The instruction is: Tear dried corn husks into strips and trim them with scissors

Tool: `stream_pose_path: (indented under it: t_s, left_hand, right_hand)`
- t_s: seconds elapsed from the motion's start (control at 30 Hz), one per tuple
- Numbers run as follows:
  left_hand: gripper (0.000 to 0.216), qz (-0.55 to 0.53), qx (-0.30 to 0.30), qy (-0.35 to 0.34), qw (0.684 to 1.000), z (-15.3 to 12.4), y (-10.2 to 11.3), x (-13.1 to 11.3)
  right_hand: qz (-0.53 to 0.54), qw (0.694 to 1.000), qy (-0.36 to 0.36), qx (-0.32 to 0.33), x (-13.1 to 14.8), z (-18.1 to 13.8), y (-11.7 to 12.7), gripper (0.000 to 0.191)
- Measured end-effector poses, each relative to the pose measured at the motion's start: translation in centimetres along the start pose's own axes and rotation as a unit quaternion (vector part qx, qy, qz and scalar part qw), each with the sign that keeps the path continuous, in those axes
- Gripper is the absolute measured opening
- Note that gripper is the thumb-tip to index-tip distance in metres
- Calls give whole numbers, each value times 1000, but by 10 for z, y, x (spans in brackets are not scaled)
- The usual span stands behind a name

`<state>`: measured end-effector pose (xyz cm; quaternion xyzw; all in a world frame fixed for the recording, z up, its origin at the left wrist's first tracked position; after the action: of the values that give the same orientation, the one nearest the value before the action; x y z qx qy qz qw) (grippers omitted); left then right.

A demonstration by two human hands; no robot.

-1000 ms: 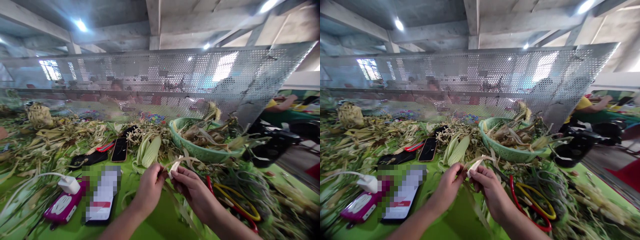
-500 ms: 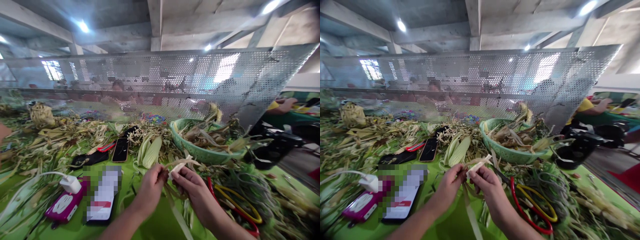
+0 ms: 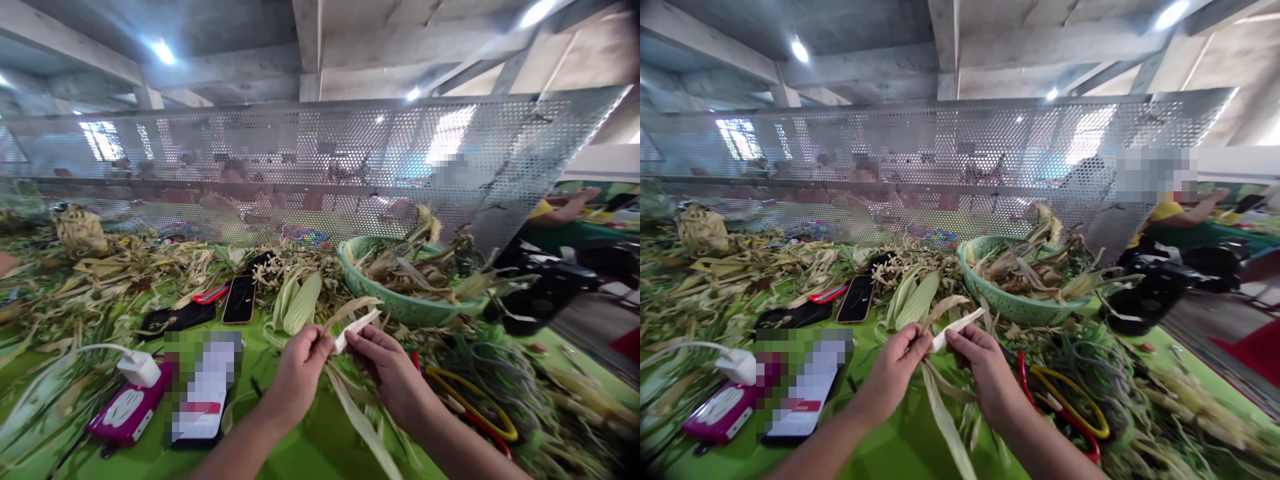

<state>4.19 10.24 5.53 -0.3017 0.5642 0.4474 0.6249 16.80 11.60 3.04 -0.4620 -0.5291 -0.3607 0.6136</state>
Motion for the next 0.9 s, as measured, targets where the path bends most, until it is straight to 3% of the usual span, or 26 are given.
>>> stream_pose_path:
  t_s: [0.13,0.23,0.4,0.53,0.7,0.9]
  left_hand:
    - [30,-13,4,2,1000,1,-1,3]
    - [31,-4,-10,31,999,3,7,16]
    - [28,26,3,37,999,4,5,18]
    - [23,75,20,8,997,2,-5,8]
    - [25,33,1,3,999,2,-3,11]
    - [24,-2,-4,15,1000,3,0,16]
  right_hand:
    - [-42,998,-28,27,-3,3,0,34]
    - [-75,997,-20,0,9,0,4,46]
    - [-101,993,63,-24,37,-2,7,30]
    - [-122,992,42,-15,28,2,7,30]
    - [-118,991,42,-37,29,0,8,32]
    - [-110,993,31,-19,23,2,6,31]
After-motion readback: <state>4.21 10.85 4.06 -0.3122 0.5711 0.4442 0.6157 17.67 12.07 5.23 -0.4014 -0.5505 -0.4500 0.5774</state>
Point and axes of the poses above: each hand's wrist, its own z-axis towards the middle knuckle, its own y-axis out of the back of the hand, x = y × z, the point moved 10 cm from there along z, towards the middle knuckle, and after that the axes turned 14 degrees about x, right-handed, at the moved point
